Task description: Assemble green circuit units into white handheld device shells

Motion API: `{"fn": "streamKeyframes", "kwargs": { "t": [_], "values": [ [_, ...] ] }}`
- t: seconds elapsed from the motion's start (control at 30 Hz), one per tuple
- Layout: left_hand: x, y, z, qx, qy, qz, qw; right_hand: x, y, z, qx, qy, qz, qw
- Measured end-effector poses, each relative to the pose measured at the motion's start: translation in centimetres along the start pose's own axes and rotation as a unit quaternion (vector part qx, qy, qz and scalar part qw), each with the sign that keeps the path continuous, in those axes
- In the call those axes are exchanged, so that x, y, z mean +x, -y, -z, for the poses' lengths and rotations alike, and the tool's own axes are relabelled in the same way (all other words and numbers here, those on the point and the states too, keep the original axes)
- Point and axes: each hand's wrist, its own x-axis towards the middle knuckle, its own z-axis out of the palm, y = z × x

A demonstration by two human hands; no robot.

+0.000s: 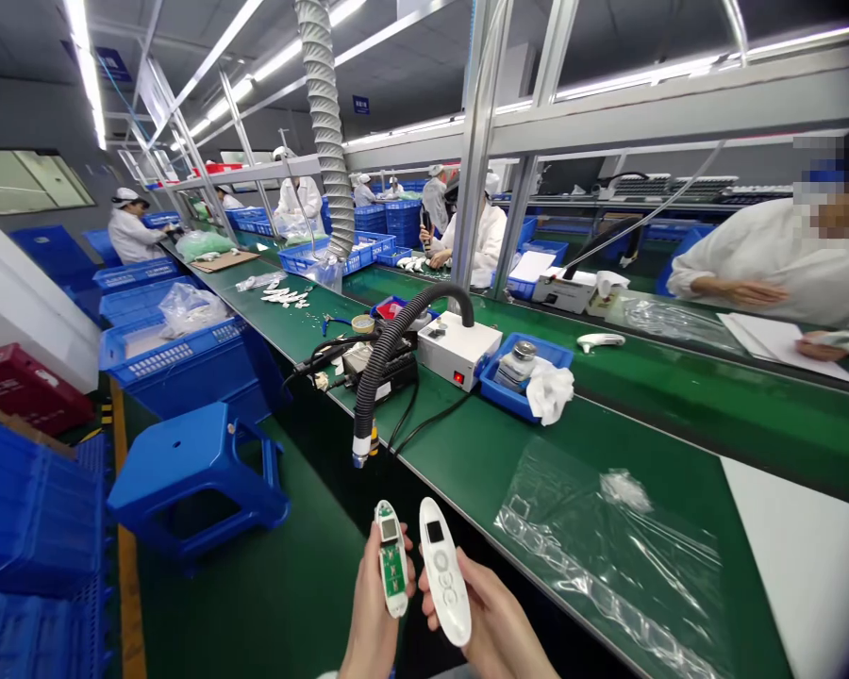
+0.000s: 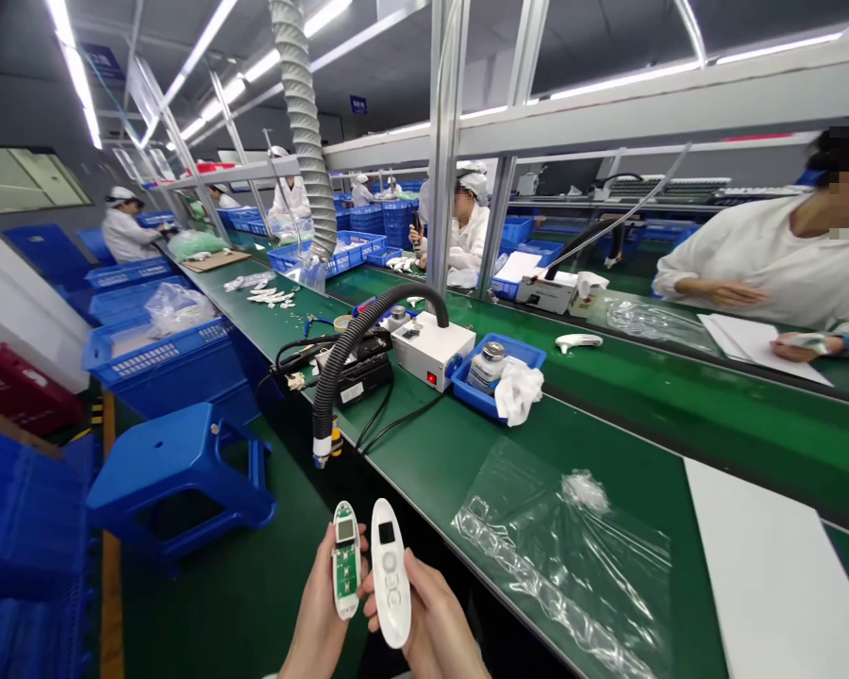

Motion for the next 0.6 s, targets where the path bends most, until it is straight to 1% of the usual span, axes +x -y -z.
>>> {"fn": "streamKeyframes", "kwargs": {
  "t": [0.1,0.2,0.3,0.37,0.43,0.47,0.57,0.6],
  "values": [
    [-1.8,0.6,-1.4,-0.01,0.056,0.04,0.998,-1.8,0.6,0.7,0.013,-0.006,0.007,1.0],
    [-3.3,0.6,-2.7,0.014,0.09,0.051,0.995,-2.9,1.1,1.3,0.014,-0.017,0.011,1.0],
    [-4.5,0.4,-3.7,0.018,0.098,0.055,0.993,-3.8,1.7,1.7,0.009,-0.024,0.018,1.0],
    [-5.1,0.3,-4.2,0.02,0.072,0.057,0.996,-4.3,2.1,1.9,-0.018,-0.03,0.028,0.999],
    [-5.4,0.4,-4.7,0.043,0.056,0.038,0.997,-4.7,2.5,2.0,-0.078,-0.029,0.053,0.995],
    [-5.6,0.5,-4.9,0.063,0.064,0.016,0.996,-4.9,2.8,2.0,-0.115,-0.026,0.07,0.991],
    [-5.9,1.0,-5.6,0.135,0.131,-0.065,0.98,-5.2,3.3,2.2,-0.212,-0.018,0.121,0.969],
    [-5.9,1.2,-5.8,0.155,0.145,-0.087,0.973,-5.3,3.4,2.3,-0.232,-0.018,0.131,0.964]
  ]
}}
